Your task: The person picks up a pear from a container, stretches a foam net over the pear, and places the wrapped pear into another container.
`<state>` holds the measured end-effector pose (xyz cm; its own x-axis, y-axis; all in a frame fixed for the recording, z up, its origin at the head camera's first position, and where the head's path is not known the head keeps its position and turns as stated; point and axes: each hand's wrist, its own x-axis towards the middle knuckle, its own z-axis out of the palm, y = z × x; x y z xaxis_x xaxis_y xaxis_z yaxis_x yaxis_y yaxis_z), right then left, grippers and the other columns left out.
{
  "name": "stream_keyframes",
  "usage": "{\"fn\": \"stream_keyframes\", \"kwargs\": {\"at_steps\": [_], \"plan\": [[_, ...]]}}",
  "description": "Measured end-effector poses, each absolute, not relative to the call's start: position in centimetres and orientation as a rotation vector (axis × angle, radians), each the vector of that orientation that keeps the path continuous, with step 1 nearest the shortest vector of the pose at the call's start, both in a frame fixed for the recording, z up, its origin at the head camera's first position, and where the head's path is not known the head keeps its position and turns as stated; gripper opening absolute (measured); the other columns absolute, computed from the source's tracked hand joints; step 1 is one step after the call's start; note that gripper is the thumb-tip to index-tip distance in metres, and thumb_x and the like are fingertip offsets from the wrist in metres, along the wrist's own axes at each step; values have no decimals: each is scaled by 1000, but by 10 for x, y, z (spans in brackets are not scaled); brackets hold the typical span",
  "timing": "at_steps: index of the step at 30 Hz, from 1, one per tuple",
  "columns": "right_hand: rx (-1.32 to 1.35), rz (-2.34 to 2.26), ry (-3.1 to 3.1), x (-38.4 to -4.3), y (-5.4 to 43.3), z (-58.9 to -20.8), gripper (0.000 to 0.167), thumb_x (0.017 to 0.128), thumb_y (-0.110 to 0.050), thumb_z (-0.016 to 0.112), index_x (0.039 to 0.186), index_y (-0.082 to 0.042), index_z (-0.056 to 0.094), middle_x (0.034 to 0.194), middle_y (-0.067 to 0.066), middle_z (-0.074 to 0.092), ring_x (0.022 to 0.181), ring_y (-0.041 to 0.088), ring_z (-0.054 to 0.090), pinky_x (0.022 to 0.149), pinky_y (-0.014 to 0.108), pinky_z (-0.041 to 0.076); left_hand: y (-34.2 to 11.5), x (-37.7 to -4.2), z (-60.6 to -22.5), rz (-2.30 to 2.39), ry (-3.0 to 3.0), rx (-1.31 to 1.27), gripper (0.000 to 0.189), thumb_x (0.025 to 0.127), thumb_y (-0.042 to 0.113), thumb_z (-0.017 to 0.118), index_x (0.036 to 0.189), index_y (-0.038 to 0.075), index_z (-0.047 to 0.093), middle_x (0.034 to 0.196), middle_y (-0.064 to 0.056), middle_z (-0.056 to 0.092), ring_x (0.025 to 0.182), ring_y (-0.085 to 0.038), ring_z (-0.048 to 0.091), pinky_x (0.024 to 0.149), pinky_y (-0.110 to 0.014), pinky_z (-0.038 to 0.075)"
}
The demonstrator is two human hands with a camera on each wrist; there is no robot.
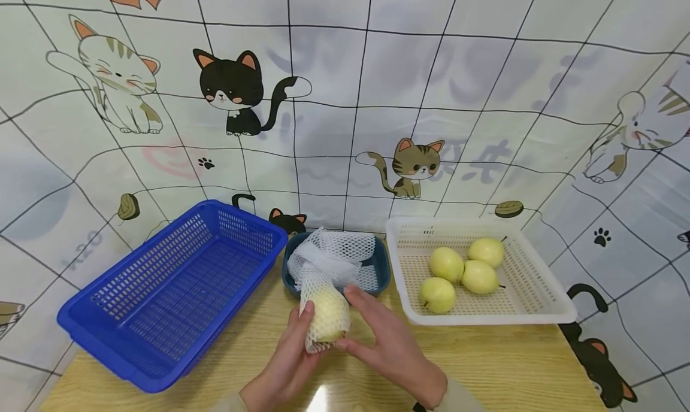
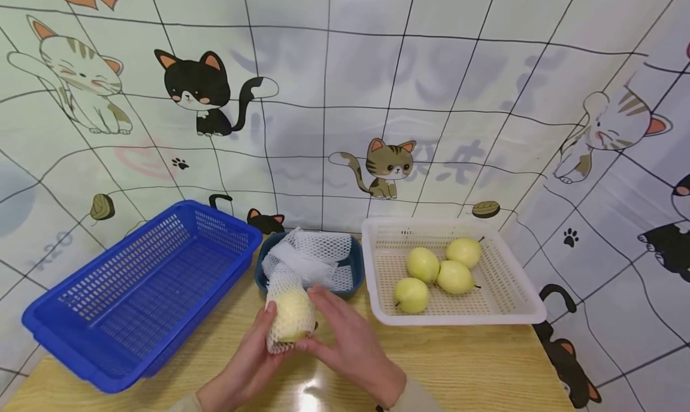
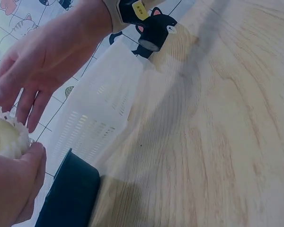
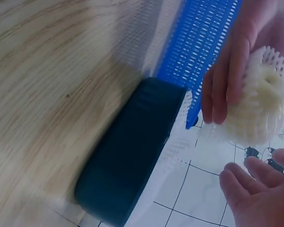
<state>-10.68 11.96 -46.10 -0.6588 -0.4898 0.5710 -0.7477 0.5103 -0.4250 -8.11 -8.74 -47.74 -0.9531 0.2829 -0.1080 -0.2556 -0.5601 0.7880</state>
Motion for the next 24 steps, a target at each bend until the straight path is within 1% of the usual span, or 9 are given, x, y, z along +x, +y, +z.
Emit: {"fn": "stream_keyframes", "kwargs": {"at_steps": [2, 4, 9, 11, 13, 15, 18, 21, 24], "plan": [[1055, 930, -2337, -109, 118, -465, 72, 94, -49, 72, 150, -8, 53, 149, 10, 57, 131, 27, 59, 103, 43, 52, -85, -82, -477, 2548, 1264, 59, 60, 113, 43, 34, 153, 11, 3, 152, -17, 34, 132, -17, 49, 110, -33, 44], [1055, 927, -2316, -110, 117, -467, 66, 94, -45, 73, 148, -9, 56, 146, 8, 59, 128, 25, 61, 102, 36, 52, -82, -84, -476, 2554, 1254, 74, 62, 113, 43, 34, 157, 14, 0, 155, -17, 32, 133, -17, 48, 110, -33, 44], [1066, 982, -2244, -112, 118, -470, 51, 99, -38, 67, 141, -10, 64, 139, 8, 62, 122, 24, 64, 102, 25, 50, -78, -85, -475, 2571, 1181, 92, 65, 113, 45, 32, 163, 26, -6, 161, -18, 22, 136, -16, 45, 110, -35, 44], [1088, 1003, -2184, -112, 119, -469, 43, 102, -33, 63, 136, -7, 67, 133, 10, 64, 115, 25, 66, 98, 24, 51, -77, -85, -474, 2584, 1157, 82, 67, 113, 46, 32, 163, 29, -9, 163, -18, 18, 136, -16, 45, 110, -34, 43], [1100, 1013, -2134, -112, 119, -469, 37, 105, -30, 59, 131, -6, 71, 125, 9, 65, 106, 23, 68, 93, 22, 53, -76, -85, -474, 2596, 1152, 65, 68, 113, 45, 34, 163, 30, -9, 164, -18, 17, 135, -16, 46, 110, -33, 43], [1104, 977, -2086, -112, 118, -469, 32, 108, -27, 56, 125, -7, 74, 116, 6, 66, 98, 19, 68, 87, 21, 54, -75, -85, -474, 2616, 1157, 43, 68, 113, 43, 37, 163, 29, -7, 162, -17, 21, 133, -16, 48, 108, -31, 44], [1153, 845, -1987, -108, 116, -469, 29, 109, -25, 56, 119, -8, 77, 103, 2, 67, 88, 16, 66, 78, 24, 55, -73, -85, -472, 2644, 1174, -1, 67, 113, 40, 40, 163, 28, -2, 157, -14, 28, 128, -16, 50, 105, -30, 46], [1242, 703, -1880, -103, 115, -469, 27, 109, -23, 57, 117, -8, 77, 96, 0, 66, 84, 15, 63, 74, 27, 54, -72, -84, -472, 2642, 1234, -13, 67, 112, 40, 41, 164, 27, -1, 155, -13, 31, 125, -14, 51, 102, -28, 47], [1301, 685, -1878, -101, 116, -469, 27, 108, -26, 58, 120, -9, 76, 99, 0, 66, 88, 15, 64, 78, 26, 54, -71, -83, -472, 2623, 1301, -14, 69, 112, 43, 41, 164, 24, 0, 158, -14, 28, 126, -13, 50, 103, -27, 47]]}}
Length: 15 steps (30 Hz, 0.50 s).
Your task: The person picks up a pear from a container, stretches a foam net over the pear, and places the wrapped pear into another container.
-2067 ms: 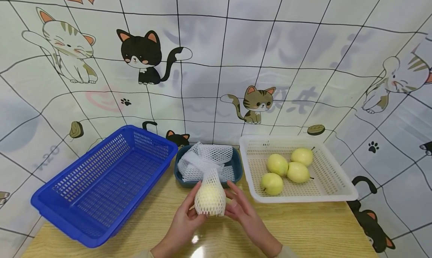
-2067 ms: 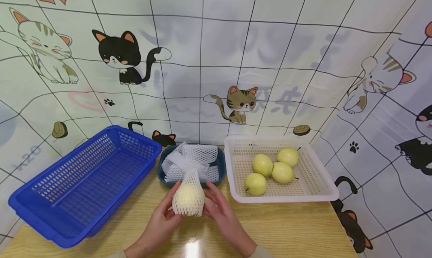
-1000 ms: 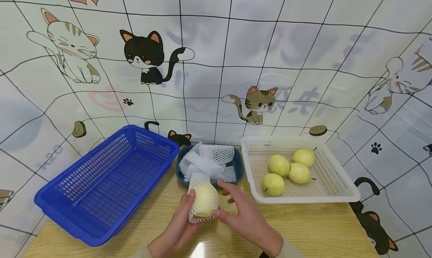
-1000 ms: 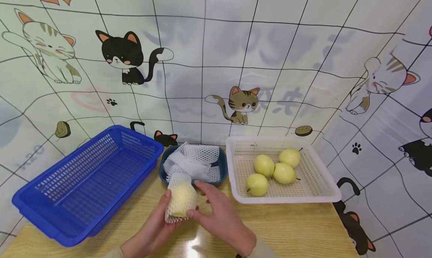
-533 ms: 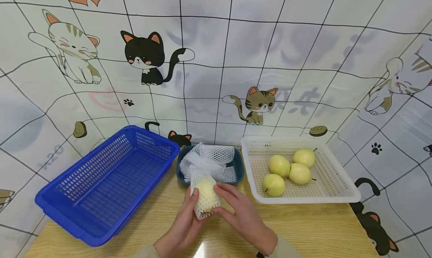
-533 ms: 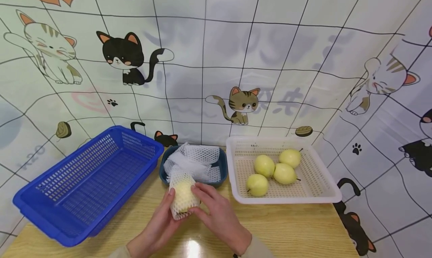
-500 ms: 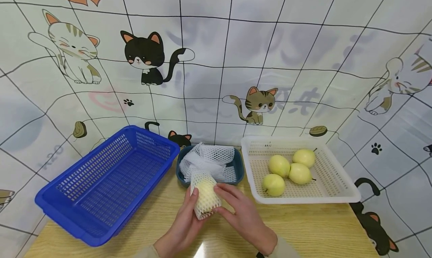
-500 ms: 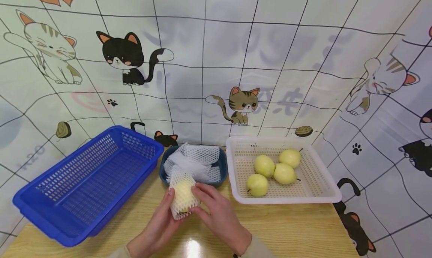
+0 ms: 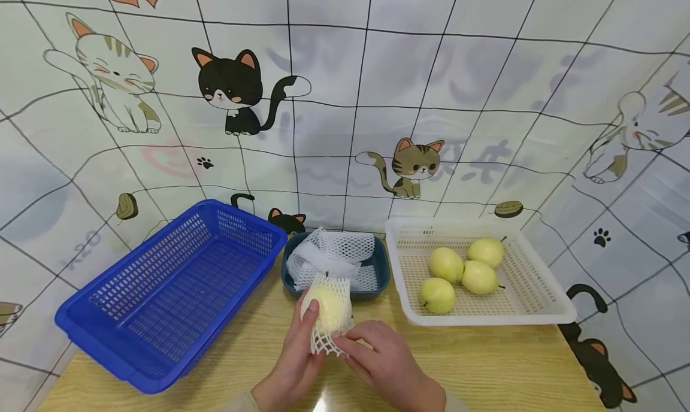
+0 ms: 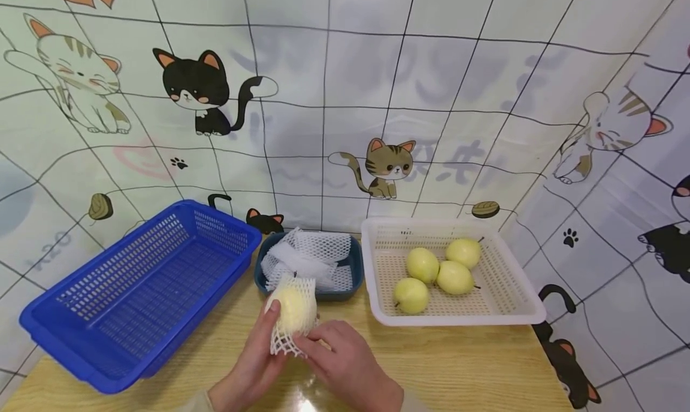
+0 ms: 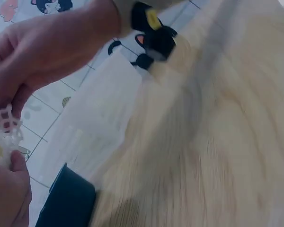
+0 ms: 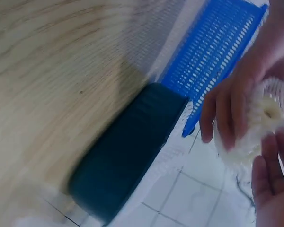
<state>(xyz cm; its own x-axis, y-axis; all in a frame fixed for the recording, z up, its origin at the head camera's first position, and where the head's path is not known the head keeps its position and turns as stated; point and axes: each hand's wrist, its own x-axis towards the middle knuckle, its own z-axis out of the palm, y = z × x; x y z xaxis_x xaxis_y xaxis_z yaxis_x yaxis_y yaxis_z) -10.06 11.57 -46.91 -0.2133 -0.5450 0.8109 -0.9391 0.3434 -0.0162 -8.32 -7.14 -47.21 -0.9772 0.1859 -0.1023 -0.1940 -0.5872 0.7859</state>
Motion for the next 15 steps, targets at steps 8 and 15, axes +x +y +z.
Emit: {"fn": "stream_keyframes", "kwargs": {"at_steps": [8, 15], "plan": [[1032, 1322, -2177, -100, 123, -464, 30, 101, -9, 63, 131, -9, 68, 122, 5, 64, 107, 20, 63, 85, 31, 56, -69, -85, -476, 2627, 1497, 52, 66, 113, 34, 40, 163, 15, 2, 155, -22, 26, 126, -16, 50, 103, -30, 48], [644, 1793, -2437, -103, 115, -453, 52, 110, -17, 50, 160, -21, 39, 160, 9, 43, 136, 35, 53, 103, 44, 51, -68, -92, -488, 2506, 1965, 149, 79, 105, 32, 61, 165, 19, 11, 162, -21, 24, 139, -34, 39, 102, -25, 45]]}}
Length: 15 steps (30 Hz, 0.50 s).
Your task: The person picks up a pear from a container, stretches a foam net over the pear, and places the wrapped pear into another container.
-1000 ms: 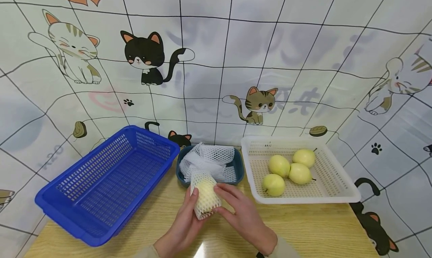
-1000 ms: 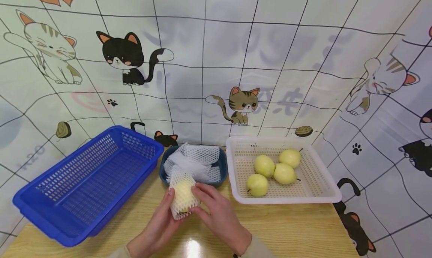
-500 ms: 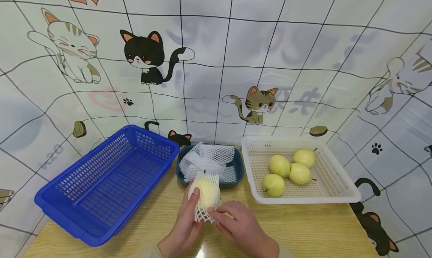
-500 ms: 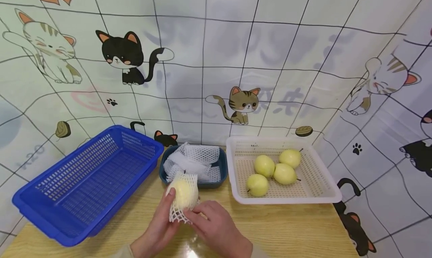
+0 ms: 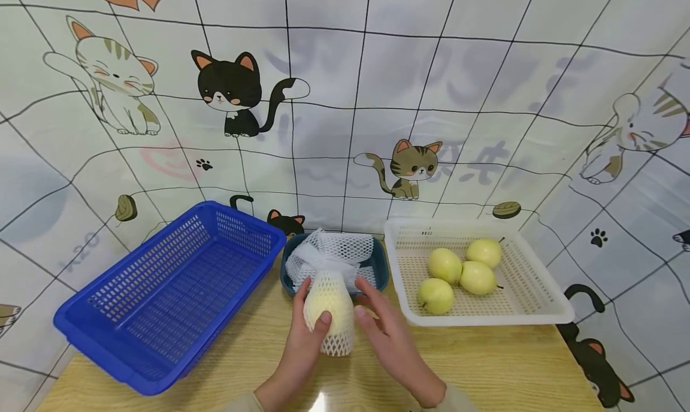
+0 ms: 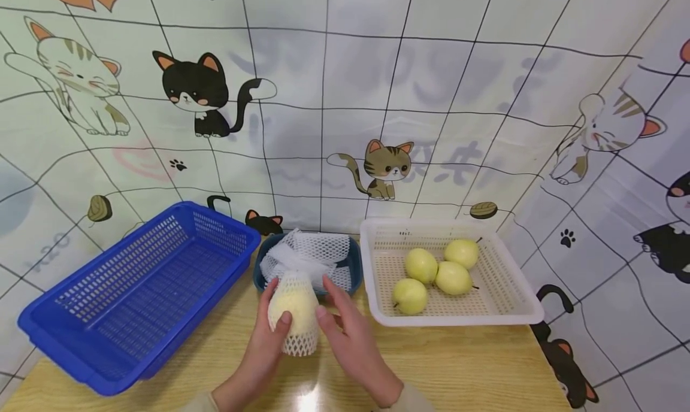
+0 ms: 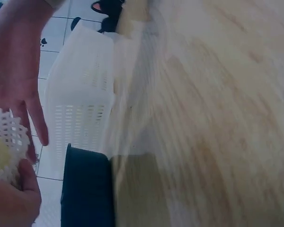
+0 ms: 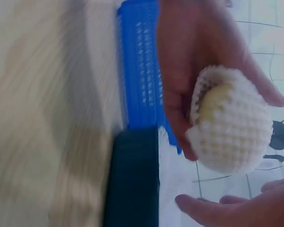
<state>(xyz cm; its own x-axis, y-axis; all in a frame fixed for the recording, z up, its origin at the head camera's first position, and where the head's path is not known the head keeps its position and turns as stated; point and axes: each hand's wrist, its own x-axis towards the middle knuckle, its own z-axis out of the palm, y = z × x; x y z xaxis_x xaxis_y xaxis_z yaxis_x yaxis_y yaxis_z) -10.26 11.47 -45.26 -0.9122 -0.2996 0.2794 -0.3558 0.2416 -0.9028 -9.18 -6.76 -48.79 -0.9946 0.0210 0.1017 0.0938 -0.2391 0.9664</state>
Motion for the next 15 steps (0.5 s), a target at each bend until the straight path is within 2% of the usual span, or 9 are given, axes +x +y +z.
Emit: {"fn": "stream_keyframes", "kwargs": {"at_steps": [2, 5, 7, 9, 12, 15], "plan": [[601, 1968, -2451, -103, 112, -450, 55, 112, -22, 46, 164, -23, 29, 165, 10, 34, 144, 38, 42, 110, 52, 44, -68, -93, -491, -2342, -1952, -191, 86, 102, 35, 67, 166, 22, 10, 162, -21, 26, 139, -38, 40, 102, -29, 47], [554, 2248, -2416, -103, 109, -447, 57, 114, -28, 39, 167, -24, 18, 168, 17, 24, 151, 41, 28, 114, 60, 36, -69, -94, -492, -2203, -2027, -246, 95, 97, 47, 70, 167, 26, 10, 161, -21, 30, 137, -38, 44, 104, -41, 47], [516, 2401, -2393, -103, 107, -446, 59, 114, -34, 36, 168, -26, 13, 170, 17, 16, 152, 40, 24, 114, 62, 35, -69, -95, -493, -2094, -2092, -269, 97, 94, 56, 69, 167, 27, 12, 161, -20, 32, 139, -37, 44, 108, -50, 43], [503, 2508, -2377, -103, 106, -447, 61, 114, -39, 34, 168, -26, 9, 172, 14, 11, 150, 40, 27, 114, 59, 36, -69, -96, -493, -1965, -2167, -280, 99, 91, 64, 66, 167, 27, 15, 162, -21, 33, 141, -38, 41, 110, -59, 38], [465, 2655, -2346, -103, 104, -448, 65, 113, -46, 33, 168, -26, 4, 173, 12, 6, 147, 38, 33, 112, 52, 41, -68, -96, -491, -1793, -2293, -323, 95, 95, 67, 57, 167, 22, 15, 160, -23, 31, 144, -41, 36, 111, -65, 34], [378, 2777, -2288, -105, 101, -451, 69, 112, -46, 36, 168, -25, 2, 172, 15, 7, 144, 36, 37, 108, 45, 45, -67, -94, -486, -1653, -2423, -374, 82, 107, 56, 45, 167, 13, 11, 164, -25, 22, 149, -43, 27, 112, -68, 31]]}}
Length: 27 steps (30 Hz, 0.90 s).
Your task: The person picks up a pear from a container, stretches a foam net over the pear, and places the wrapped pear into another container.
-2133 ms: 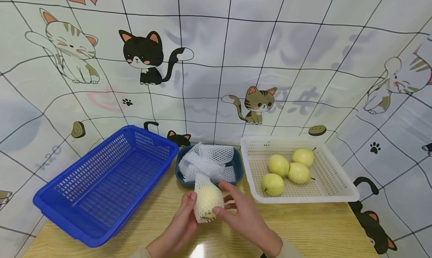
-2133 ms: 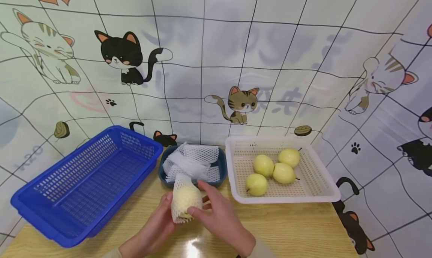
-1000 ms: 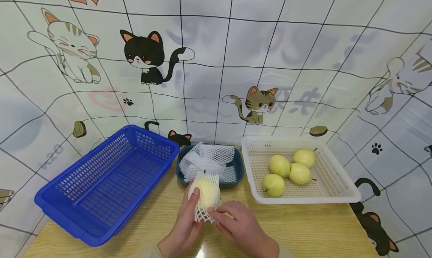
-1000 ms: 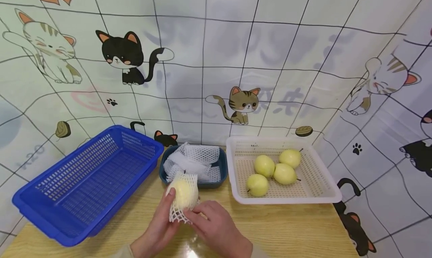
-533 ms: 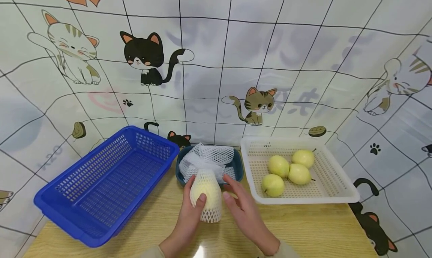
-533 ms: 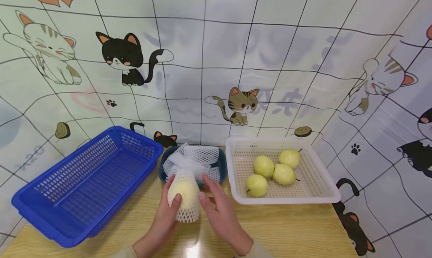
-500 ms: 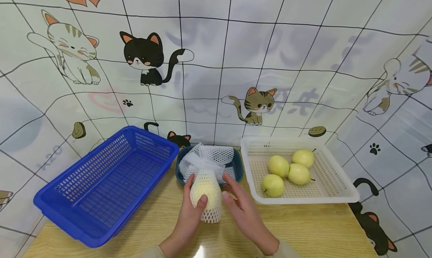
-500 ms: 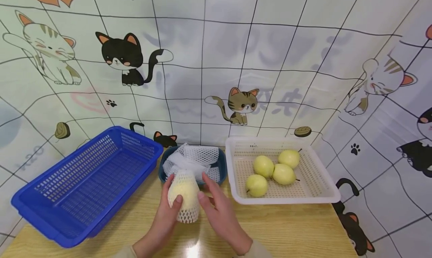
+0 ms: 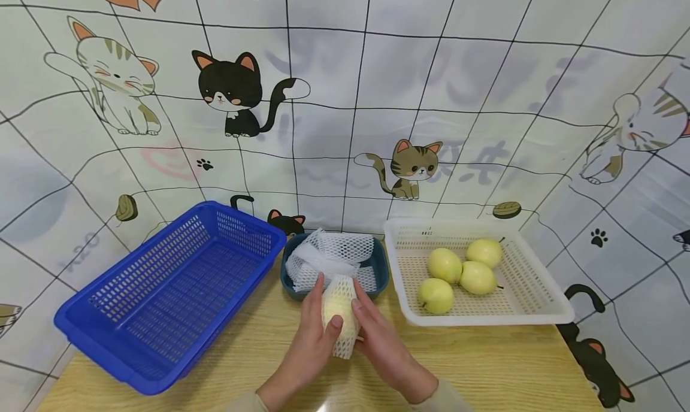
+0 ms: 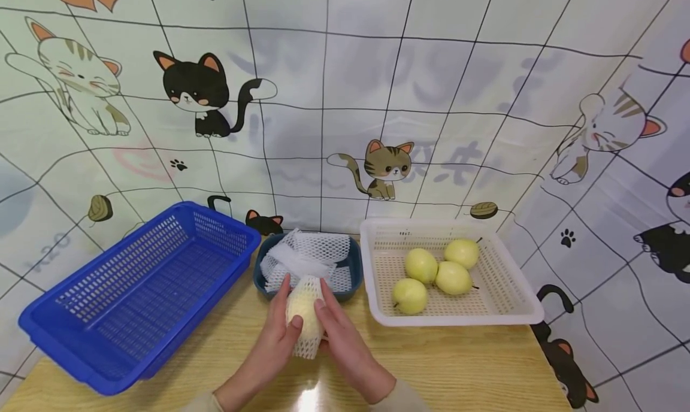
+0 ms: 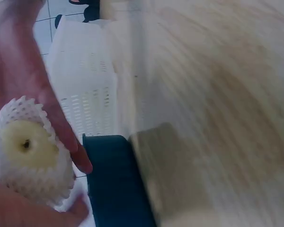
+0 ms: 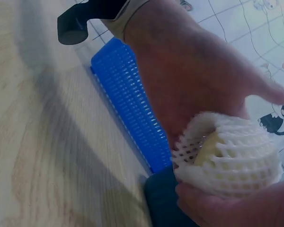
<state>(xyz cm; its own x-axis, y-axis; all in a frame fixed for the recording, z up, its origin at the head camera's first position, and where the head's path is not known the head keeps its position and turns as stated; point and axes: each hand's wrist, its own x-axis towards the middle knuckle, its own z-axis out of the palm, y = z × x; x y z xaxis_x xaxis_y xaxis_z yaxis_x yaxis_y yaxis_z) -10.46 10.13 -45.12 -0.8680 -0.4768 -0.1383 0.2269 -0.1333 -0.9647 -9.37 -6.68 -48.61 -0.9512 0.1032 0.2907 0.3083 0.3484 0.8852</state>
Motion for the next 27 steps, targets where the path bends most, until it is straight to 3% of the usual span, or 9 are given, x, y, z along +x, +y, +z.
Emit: {"fn": "stream_keyframes", "kwargs": {"at_steps": [3, 7, 9, 13, 15, 18, 22, 27], "plan": [[-203, -2070, 1653, -107, 101, -456, 73, 111, -43, 44, 168, -21, 3, 171, 18, 9, 142, 33, 39, 103, 42, 47, -64, -92, -479, -1626, -2499, -429, 69, 113, 42, 33, 167, 10, 4, 170, -23, 6, 156, -41, 8, 116, -70, 22], [-121, -2122, 1593, -111, 103, -461, 75, 110, -39, 48, 167, -14, 7, 164, 22, 27, 132, 27, 50, 98, 39, 52, -64, -89, -476, -1717, -2452, -447, 65, 113, 48, 22, 168, 17, 3, 173, -16, 0, 157, -38, -1, 116, -73, 14], [-92, -2170, 1523, -113, 106, -461, 72, 111, -39, 46, 167, -12, 9, 157, 20, 38, 127, 22, 53, 97, 37, 52, -68, -89, -477, -1750, -2339, -487, 69, 112, 52, 26, 168, 17, 7, 173, -15, 6, 157, -36, 4, 119, -67, 14], [-62, -2242, 1395, -118, 113, -458, 70, 110, -45, 41, 164, -10, 12, 149, 15, 42, 124, 18, 54, 100, 35, 51, -78, -92, -484, -1616, -2088, -663, 77, 104, 52, 56, 162, 8, 30, 167, -18, 26, 154, -32, 23, 122, -43, 24], [-56, -2255, 1352, -120, 116, -456, 72, 110, -49, 40, 164, -11, 13, 151, 15, 39, 126, 18, 54, 102, 35, 50, -82, -96, -488, -1499, -2005, -742, 76, 97, 46, 71, 154, 4, 42, 159, -24, 36, 149, -33, 34, 119, -32, 31], [-48, -2259, 1325, -122, 118, -453, 74, 109, -52, 41, 163, -9, 14, 154, 16, 37, 128, 18, 54, 103, 35, 50, -83, -100, -493, -1382, -1954, -796, 64, 87, 20, 86, 141, 4, 56, 145, -26, 45, 134, -33, 49, 111, -27, 42], [-62, -2268, 1315, -123, 118, -453, 72, 110, -51, 40, 163, -8, 14, 153, 15, 38, 127, 19, 55, 102, 36, 50, -79, -103, -497, -1317, -1928, -753, 49, 73, -10, 82, 117, 7, 67, 121, -16, 57, 104, -26, 62, 92, -20, 51], [-17, -2319, 1346, -123, 117, -454, 72, 110, -50, 42, 161, -4, 19, 142, 10, 49, 118, 15, 59, 96, 32, 54, -77, -99, -501, -1250, -1882, -825, 37, 73, -16, 76, 95, 13, 71, 99, -4, 62, 84, -16, 64, 76, -19, 54]]}}
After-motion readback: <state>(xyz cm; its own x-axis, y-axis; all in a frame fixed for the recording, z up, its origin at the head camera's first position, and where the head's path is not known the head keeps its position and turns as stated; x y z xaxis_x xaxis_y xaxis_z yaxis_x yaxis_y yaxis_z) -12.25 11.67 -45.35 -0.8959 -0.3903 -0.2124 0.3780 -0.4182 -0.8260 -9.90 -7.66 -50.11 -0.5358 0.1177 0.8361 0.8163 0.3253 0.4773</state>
